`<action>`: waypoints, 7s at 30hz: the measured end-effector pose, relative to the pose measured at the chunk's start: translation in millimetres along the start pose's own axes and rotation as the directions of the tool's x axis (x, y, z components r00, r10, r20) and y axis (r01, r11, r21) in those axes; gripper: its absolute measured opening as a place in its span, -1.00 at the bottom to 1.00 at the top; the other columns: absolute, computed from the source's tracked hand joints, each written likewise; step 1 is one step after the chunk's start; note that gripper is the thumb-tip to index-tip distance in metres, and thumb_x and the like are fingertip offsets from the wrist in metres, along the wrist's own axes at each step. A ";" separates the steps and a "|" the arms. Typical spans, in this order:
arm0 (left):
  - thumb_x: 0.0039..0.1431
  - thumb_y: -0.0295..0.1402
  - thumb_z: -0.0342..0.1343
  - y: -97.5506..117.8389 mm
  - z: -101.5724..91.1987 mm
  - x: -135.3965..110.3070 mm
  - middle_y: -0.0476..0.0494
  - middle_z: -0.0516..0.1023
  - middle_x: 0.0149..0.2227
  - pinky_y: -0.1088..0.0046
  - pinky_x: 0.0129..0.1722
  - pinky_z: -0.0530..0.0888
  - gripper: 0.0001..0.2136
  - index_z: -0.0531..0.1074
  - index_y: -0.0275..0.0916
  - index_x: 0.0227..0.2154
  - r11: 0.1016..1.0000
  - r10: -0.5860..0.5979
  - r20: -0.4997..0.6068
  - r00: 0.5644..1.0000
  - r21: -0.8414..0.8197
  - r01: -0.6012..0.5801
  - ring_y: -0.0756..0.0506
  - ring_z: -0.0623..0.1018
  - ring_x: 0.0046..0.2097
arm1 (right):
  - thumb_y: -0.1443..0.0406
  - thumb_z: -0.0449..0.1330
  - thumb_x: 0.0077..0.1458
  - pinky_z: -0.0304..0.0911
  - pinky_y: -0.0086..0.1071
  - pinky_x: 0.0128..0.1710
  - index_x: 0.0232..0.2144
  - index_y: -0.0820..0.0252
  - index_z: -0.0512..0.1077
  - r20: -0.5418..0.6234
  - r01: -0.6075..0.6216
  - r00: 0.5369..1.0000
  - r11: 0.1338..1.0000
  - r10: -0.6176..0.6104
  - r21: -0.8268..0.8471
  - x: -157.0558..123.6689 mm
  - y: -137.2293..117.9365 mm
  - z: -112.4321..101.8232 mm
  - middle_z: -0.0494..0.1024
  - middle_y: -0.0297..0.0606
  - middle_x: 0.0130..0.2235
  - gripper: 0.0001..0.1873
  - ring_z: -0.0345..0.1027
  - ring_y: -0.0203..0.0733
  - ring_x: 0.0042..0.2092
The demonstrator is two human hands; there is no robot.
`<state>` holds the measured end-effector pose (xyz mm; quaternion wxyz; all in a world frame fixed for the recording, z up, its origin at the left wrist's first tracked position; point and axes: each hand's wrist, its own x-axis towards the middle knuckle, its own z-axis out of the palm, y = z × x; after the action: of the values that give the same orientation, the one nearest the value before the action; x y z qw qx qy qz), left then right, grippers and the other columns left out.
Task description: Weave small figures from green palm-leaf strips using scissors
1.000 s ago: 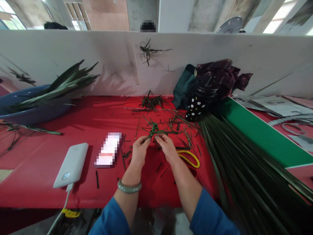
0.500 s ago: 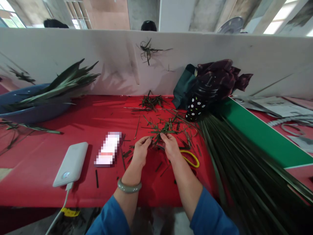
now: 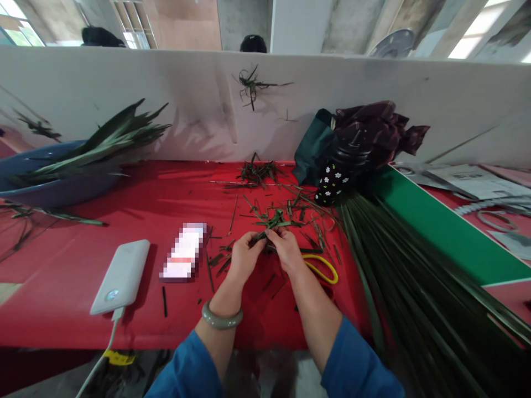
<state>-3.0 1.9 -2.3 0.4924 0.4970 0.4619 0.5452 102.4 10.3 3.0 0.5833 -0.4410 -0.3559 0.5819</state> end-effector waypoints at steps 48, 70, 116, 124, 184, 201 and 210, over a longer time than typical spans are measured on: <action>-0.08 -0.31 0.07 0.5 2.1 -1.6 0.01 0.42 -0.55 0.57 -0.46 0.27 -0.81 0.47 -0.32 -0.43 0.996 -0.083 0.083 0.993 -0.011 0.084 0.07 0.34 -0.50 | 0.29 0.22 -0.25 0.08 -0.50 -0.45 -0.59 0.23 0.36 -0.002 0.084 0.996 0.996 -0.084 0.026 -0.7 -3.5 -0.2 0.32 -0.45 -0.58 -0.87 0.16 -0.42 -0.51; -0.11 -0.37 0.04 1.8 3.2 -2.7 -0.02 0.43 -0.60 0.53 -0.47 0.34 -0.87 0.42 -0.34 -0.52 0.984 -0.171 0.165 0.971 -0.011 0.175 0.05 0.39 -0.54 | 0.22 0.22 -0.24 0.01 -0.49 -0.53 -0.61 0.22 0.29 -0.103 0.138 0.985 0.990 -0.137 0.001 4.3 -1.4 -3.7 0.25 -0.49 -0.62 -0.80 0.08 -0.42 -0.56; -0.24 -0.31 0.16 5.1 -1.5 0.1 0.06 0.35 -0.62 0.59 -0.53 0.28 -0.81 0.31 -0.29 -0.56 0.841 -0.338 0.064 0.939 -0.427 0.332 0.09 0.35 -0.57 | 0.17 0.20 -0.22 0.21 -0.41 -0.44 -0.59 0.17 0.40 -0.033 0.142 0.989 0.987 -0.144 -0.072 -1.2 6.3 3.9 0.43 -0.37 -0.55 -0.82 0.27 -0.30 -0.48; -0.12 -0.26 0.11 6.0 1.9 -1.0 0.02 0.38 -0.62 0.59 -0.51 0.29 -0.80 0.37 -0.33 -0.59 0.955 -0.205 -0.016 0.979 -0.222 0.196 0.09 0.34 -0.55 | 0.15 0.19 -0.19 0.13 -0.49 -0.51 -0.59 0.20 0.33 -0.075 0.124 0.989 0.992 -0.126 -0.034 0.1 -4.2 0.1 0.33 -0.43 -0.60 -0.77 0.17 -0.39 -0.55; -0.23 -0.35 0.20 2.4 -4.7 5.8 0.00 0.43 -0.55 0.55 -0.47 0.33 -0.83 0.39 -0.33 -0.54 0.921 -0.146 -0.174 0.974 -0.384 0.070 0.07 0.41 -0.50 | 0.13 0.11 -0.09 0.15 -0.46 -0.57 -0.56 0.21 0.26 0.318 0.001 0.946 0.976 0.070 -0.219 -5.9 1.3 3.7 0.41 -0.37 -0.62 -0.75 0.25 -0.35 -0.59; -0.25 -0.32 0.20 5.1 -11.7 9.8 0.05 0.37 -0.56 0.56 -0.45 0.27 -0.81 0.39 -0.32 -0.53 0.935 -0.155 -0.396 0.905 -0.354 0.005 0.12 0.33 -0.52 | 0.09 0.08 -0.09 0.16 -0.45 -0.46 -0.57 0.20 0.30 0.268 0.099 0.963 0.907 0.015 -0.409 -2.9 3.5 -0.9 0.38 -0.41 -0.59 -0.72 0.24 -0.34 -0.51; -0.27 -0.34 0.21 9.1 -8.1 7.6 0.06 0.38 -0.58 0.57 -0.46 0.27 -0.82 0.38 -0.32 -0.56 0.916 -0.208 -0.320 0.924 -0.394 0.070 0.11 0.35 -0.52 | 0.22 0.10 -0.11 0.19 -0.44 -0.47 -0.55 0.19 0.31 0.315 0.091 0.948 0.901 0.052 -0.423 -0.5 7.7 -0.5 0.39 -0.41 -0.60 -0.86 0.25 -0.34 -0.53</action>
<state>-12.0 8.5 6.7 0.5246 0.2520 0.4649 0.6672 100.0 9.2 -4.3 0.4116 -0.4560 -0.5699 0.5457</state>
